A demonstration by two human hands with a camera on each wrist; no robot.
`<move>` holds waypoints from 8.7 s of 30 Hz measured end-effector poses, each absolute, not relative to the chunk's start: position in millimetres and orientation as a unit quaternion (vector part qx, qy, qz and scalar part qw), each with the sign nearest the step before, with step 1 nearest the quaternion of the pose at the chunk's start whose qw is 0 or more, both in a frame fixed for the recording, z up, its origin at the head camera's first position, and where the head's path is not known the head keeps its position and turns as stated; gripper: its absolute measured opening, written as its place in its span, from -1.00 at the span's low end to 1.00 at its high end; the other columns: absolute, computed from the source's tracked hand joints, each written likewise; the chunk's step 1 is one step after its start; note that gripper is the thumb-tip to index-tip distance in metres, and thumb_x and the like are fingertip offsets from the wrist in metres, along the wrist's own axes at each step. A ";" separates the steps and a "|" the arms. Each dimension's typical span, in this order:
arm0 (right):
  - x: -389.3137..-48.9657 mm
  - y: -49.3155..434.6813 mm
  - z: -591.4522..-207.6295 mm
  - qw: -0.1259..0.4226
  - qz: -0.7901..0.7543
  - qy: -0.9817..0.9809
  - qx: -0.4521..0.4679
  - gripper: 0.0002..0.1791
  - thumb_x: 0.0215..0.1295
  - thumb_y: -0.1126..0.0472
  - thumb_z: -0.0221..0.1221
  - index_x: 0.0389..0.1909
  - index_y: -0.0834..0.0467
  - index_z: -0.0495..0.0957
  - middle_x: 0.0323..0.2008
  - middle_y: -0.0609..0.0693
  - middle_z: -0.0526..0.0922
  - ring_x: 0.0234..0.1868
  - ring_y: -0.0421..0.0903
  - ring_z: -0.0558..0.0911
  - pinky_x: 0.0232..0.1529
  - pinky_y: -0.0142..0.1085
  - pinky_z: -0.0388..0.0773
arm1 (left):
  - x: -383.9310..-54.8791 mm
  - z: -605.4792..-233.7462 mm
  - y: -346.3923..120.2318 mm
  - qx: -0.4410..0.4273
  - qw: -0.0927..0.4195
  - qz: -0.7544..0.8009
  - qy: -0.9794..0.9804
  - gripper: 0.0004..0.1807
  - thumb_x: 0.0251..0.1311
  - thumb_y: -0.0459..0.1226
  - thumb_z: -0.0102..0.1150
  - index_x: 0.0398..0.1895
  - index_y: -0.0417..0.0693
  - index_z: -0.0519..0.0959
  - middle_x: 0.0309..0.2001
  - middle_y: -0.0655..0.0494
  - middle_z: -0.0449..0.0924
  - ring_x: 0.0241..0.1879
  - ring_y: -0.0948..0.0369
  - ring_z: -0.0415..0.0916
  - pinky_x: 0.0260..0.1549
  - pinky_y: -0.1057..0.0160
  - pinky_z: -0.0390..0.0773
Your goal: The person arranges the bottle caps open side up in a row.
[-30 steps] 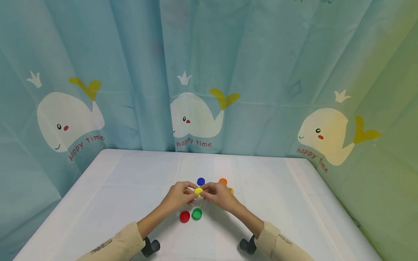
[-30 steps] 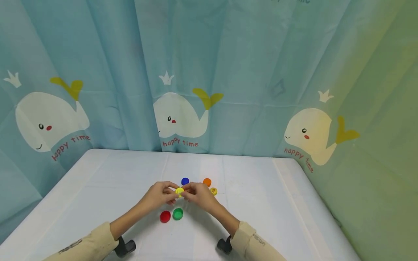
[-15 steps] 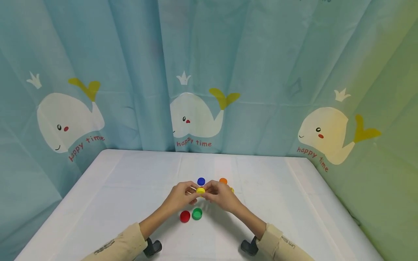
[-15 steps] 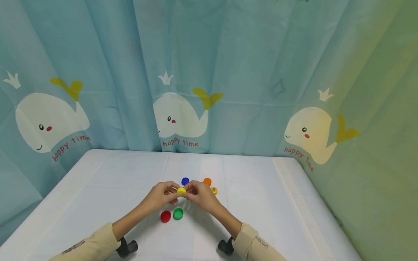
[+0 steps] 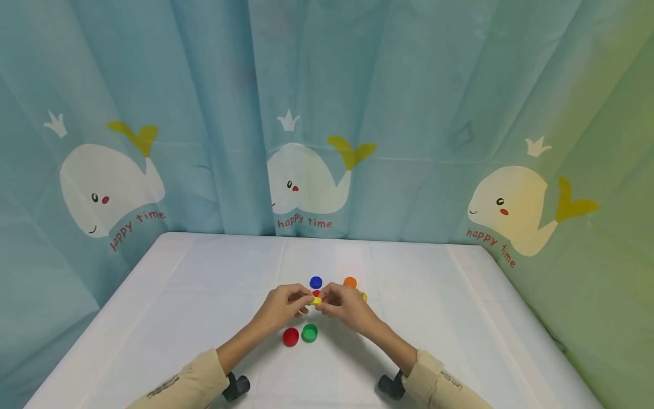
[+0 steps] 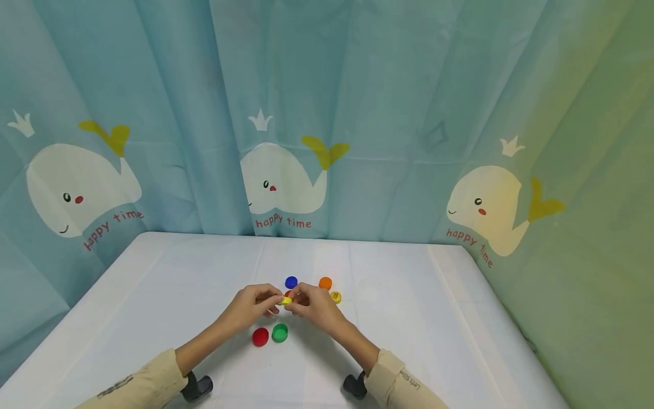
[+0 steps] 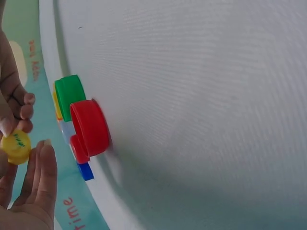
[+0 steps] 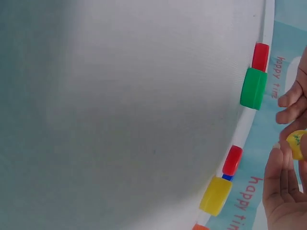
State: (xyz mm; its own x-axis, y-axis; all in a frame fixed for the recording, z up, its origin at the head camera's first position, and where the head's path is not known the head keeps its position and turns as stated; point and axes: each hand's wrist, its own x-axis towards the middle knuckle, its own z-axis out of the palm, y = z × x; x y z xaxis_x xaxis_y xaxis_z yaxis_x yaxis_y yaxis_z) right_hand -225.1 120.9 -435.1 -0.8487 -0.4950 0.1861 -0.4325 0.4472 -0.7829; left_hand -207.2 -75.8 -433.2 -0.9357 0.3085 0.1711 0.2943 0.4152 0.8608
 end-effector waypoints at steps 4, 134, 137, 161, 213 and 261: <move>-224.0 123.1 -435.7 0.024 -0.434 0.853 -0.287 -0.86 0.19 0.16 0.28 -0.32 0.14 0.57 -0.43 -0.16 0.61 -0.39 -0.26 0.61 -0.30 -0.43 0.57 | -206.7 -433.6 -77.0 0.198 -0.008 0.482 0.853 -0.86 0.21 -0.20 0.22 -0.25 -0.06 0.65 -0.29 0.14 0.64 -0.33 0.16 0.59 -0.41 0.35 0.58; -247.5 135.1 -419.5 -0.044 -0.215 0.944 -0.247 -0.83 0.09 0.27 0.35 -0.27 0.20 0.68 -0.38 -0.03 0.65 -0.35 -0.14 0.58 -0.31 -0.36 0.55 | -229.3 -430.9 -79.3 0.143 0.017 0.335 0.931 -0.73 0.18 -0.26 0.24 -0.07 -0.18 0.61 -0.09 -0.02 0.60 -0.03 0.01 0.50 -0.06 0.07 0.52; -253.1 131.9 -420.2 -0.038 -0.226 0.943 -0.240 -0.81 0.10 0.25 0.34 -0.25 0.21 0.67 -0.35 0.00 0.66 -0.33 -0.11 0.58 -0.30 -0.33 0.56 | -233.1 -433.7 -79.6 0.135 0.017 0.339 0.931 -0.74 0.18 -0.29 0.24 -0.08 -0.20 0.61 -0.12 -0.02 0.61 -0.07 0.03 0.53 -0.09 0.10 0.54; -278.7 103.6 -428.6 0.023 -0.214 0.960 -0.177 -0.77 0.14 0.24 0.32 -0.16 0.18 0.65 -0.31 -0.01 0.64 -0.24 -0.08 0.59 -0.18 -0.28 0.56 | -267.0 -435.1 -73.3 0.106 0.032 0.294 0.949 -0.77 0.13 -0.34 0.27 -0.15 -0.25 0.63 -0.40 0.05 0.58 -0.40 0.20 0.47 -0.30 0.26 0.57; -288.9 86.7 -437.0 0.027 -0.175 0.970 -0.169 -0.73 0.10 0.22 0.35 -0.17 0.21 0.66 -0.33 0.02 0.58 -0.35 -0.11 0.54 -0.21 -0.28 0.55 | -279.6 -438.5 -60.4 0.127 0.047 0.286 0.949 -0.81 0.13 -0.34 0.27 -0.23 -0.29 0.66 -0.25 -0.07 0.65 -0.19 0.06 0.56 -0.11 0.12 0.54; -253.2 110.9 -413.5 -0.179 -0.220 0.925 -0.253 -0.66 0.14 0.16 0.32 -0.11 0.24 0.56 -0.24 0.08 0.64 -0.35 -0.12 0.64 -0.34 -0.42 0.57 | -247.4 -414.2 -56.2 0.142 -0.066 0.514 0.843 -0.73 0.21 -0.23 0.22 -0.11 -0.22 0.58 -0.30 -0.03 0.66 -0.42 0.17 0.62 -0.33 0.24 0.60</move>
State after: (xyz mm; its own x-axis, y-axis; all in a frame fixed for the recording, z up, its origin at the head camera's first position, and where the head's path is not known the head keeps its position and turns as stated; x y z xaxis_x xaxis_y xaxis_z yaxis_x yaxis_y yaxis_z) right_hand -253.2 110.9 -413.5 -0.8079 -0.3886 0.4429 -0.5463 0.7757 -0.3159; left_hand -247.4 -56.2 -414.2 -0.9509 0.1716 0.2575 0.3075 0.4315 0.8481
